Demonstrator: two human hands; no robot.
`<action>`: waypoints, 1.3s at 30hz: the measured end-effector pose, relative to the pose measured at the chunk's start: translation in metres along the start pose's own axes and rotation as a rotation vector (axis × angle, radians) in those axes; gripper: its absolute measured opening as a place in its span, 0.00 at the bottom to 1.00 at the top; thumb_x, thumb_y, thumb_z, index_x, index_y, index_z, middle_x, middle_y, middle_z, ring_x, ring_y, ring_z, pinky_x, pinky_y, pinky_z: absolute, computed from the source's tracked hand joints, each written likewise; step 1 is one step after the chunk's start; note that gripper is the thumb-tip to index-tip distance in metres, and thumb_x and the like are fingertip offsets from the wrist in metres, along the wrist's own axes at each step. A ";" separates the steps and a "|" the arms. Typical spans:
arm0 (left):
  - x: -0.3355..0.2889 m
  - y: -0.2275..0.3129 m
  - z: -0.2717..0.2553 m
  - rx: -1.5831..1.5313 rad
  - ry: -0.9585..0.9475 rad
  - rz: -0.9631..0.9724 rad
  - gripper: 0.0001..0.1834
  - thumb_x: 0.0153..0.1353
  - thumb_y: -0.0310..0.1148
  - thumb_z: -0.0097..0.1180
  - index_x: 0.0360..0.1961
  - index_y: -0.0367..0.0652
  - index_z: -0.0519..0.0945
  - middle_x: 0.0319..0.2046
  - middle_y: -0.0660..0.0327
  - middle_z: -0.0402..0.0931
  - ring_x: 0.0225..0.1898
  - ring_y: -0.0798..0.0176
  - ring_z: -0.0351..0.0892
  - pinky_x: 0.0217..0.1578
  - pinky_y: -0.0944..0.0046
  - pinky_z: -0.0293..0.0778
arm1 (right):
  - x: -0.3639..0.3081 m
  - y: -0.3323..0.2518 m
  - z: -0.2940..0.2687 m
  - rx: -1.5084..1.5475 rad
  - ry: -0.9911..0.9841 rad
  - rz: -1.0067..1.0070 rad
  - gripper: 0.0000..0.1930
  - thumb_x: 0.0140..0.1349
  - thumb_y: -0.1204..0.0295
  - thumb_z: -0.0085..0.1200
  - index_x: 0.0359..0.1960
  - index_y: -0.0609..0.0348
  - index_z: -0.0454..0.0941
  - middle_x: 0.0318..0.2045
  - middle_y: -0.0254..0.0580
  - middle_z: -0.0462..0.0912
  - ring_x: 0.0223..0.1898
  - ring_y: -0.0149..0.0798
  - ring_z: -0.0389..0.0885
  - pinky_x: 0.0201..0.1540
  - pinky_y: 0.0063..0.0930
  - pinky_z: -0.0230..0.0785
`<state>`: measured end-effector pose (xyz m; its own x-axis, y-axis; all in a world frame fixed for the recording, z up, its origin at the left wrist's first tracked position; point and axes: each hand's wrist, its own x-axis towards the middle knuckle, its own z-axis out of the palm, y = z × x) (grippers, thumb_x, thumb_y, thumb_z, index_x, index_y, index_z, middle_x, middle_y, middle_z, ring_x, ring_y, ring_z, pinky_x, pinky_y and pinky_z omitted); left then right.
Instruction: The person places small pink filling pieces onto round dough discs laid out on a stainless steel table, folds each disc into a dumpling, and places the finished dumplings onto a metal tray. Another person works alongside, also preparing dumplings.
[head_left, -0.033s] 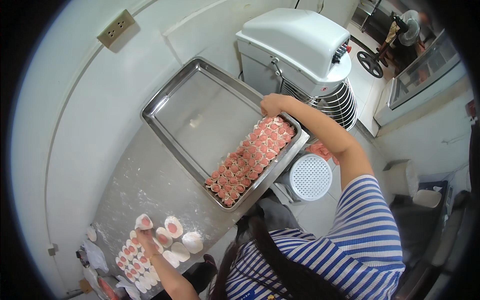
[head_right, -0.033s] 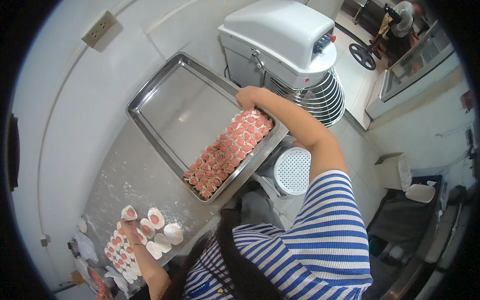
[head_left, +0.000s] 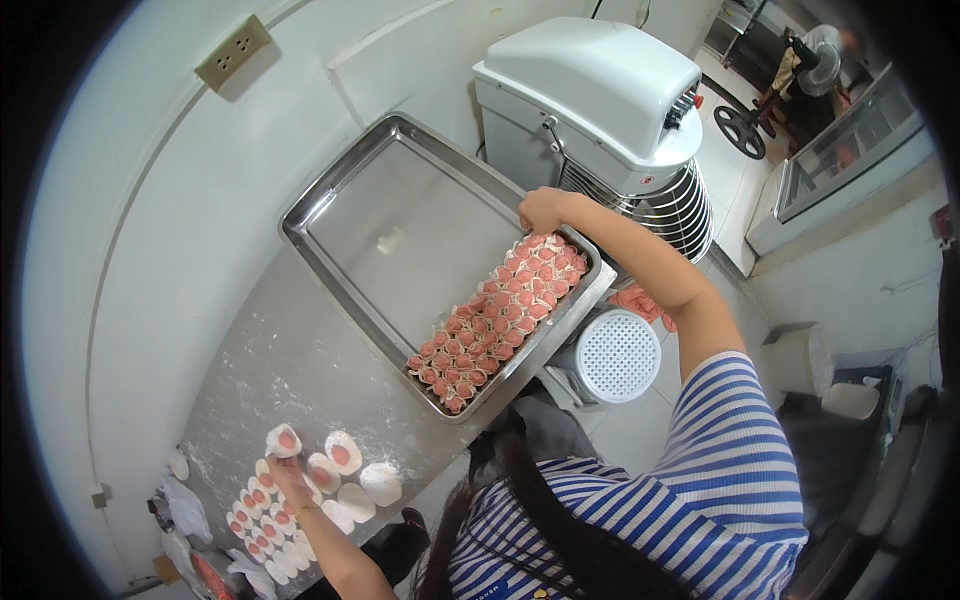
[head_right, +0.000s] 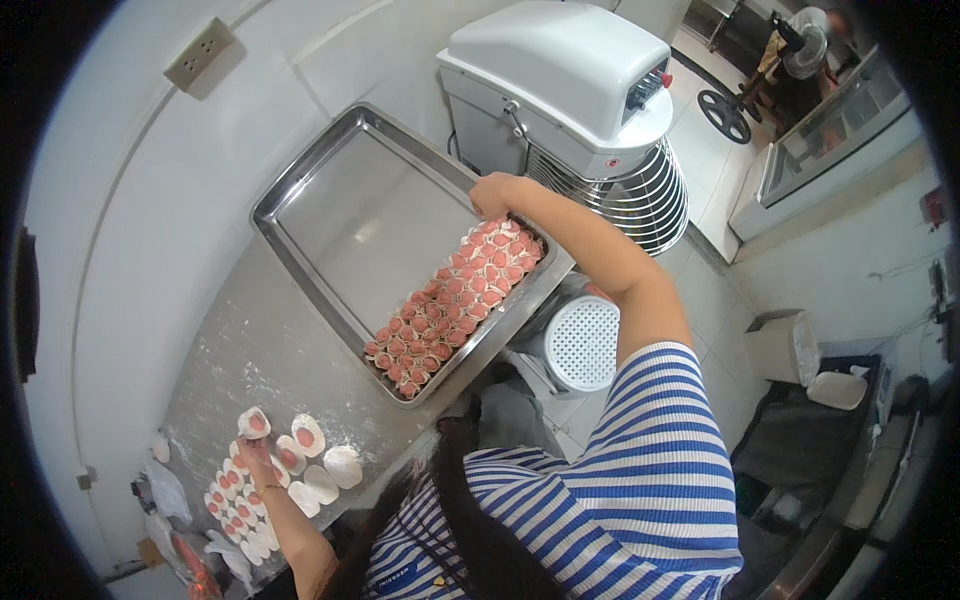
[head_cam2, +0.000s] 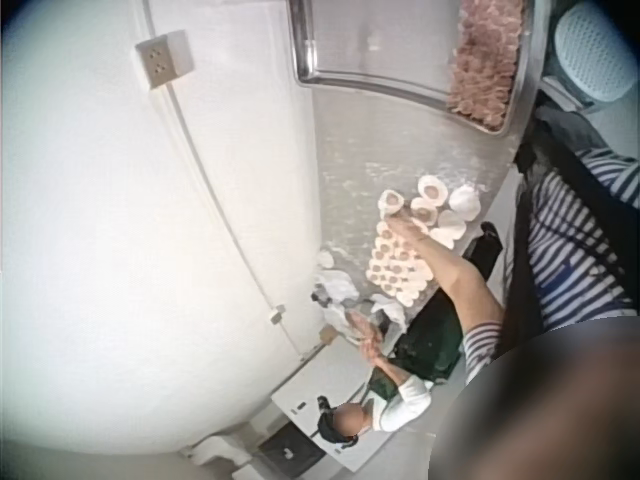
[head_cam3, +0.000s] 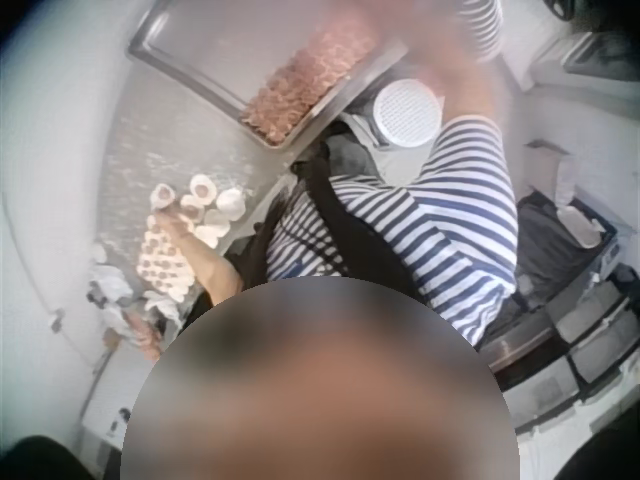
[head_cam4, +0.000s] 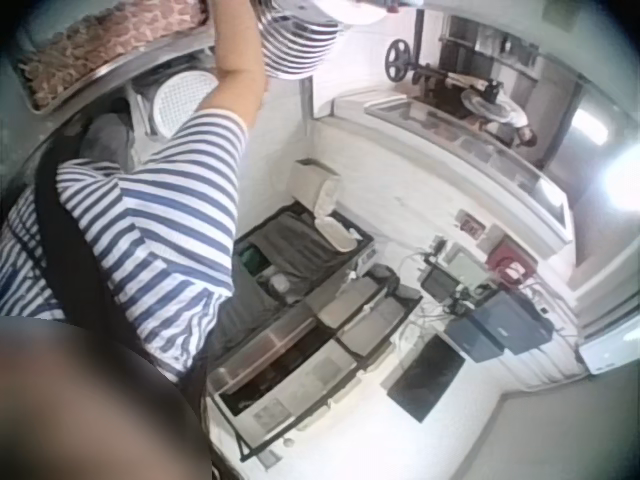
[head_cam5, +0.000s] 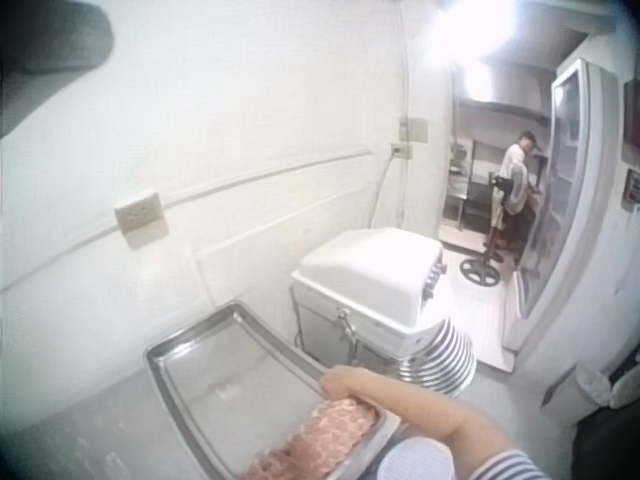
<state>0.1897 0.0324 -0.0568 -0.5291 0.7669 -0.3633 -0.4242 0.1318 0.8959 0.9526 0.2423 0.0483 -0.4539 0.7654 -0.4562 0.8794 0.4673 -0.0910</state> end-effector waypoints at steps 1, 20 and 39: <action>-0.010 -0.002 0.026 -0.054 0.001 -0.038 0.15 0.63 0.32 0.43 0.47 0.34 0.70 0.49 0.54 0.71 0.51 0.58 0.72 0.52 0.60 0.71 | -0.004 0.003 0.003 0.011 0.012 0.024 0.12 0.44 0.67 0.55 0.32 0.52 0.84 0.33 0.48 0.83 0.38 0.49 0.81 0.42 0.42 0.70; -0.200 -0.048 0.118 -0.541 -0.133 0.115 0.18 0.62 0.29 0.47 0.53 0.35 0.67 0.54 0.53 0.70 0.56 0.58 0.70 0.56 0.59 0.69 | 0.009 0.008 -0.004 0.092 -0.232 -0.045 0.18 0.46 0.69 0.51 0.42 0.41 0.83 0.41 0.36 0.83 0.49 0.44 0.77 0.64 0.58 0.42; -0.272 -0.106 0.195 -0.529 -0.133 -0.140 0.15 0.62 0.30 0.46 0.47 0.34 0.69 0.51 0.51 0.73 0.53 0.57 0.74 0.54 0.59 0.72 | 0.015 0.011 0.006 0.190 -0.105 -0.148 0.17 0.48 0.70 0.48 0.41 0.45 0.83 0.40 0.43 0.83 0.47 0.47 0.78 0.64 0.62 0.39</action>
<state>0.5216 -0.0676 -0.0031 -0.3584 0.8418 -0.4037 -0.8128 -0.0687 0.5784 0.9561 0.2565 0.0348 -0.5708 0.6402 -0.5141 0.8203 0.4715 -0.3236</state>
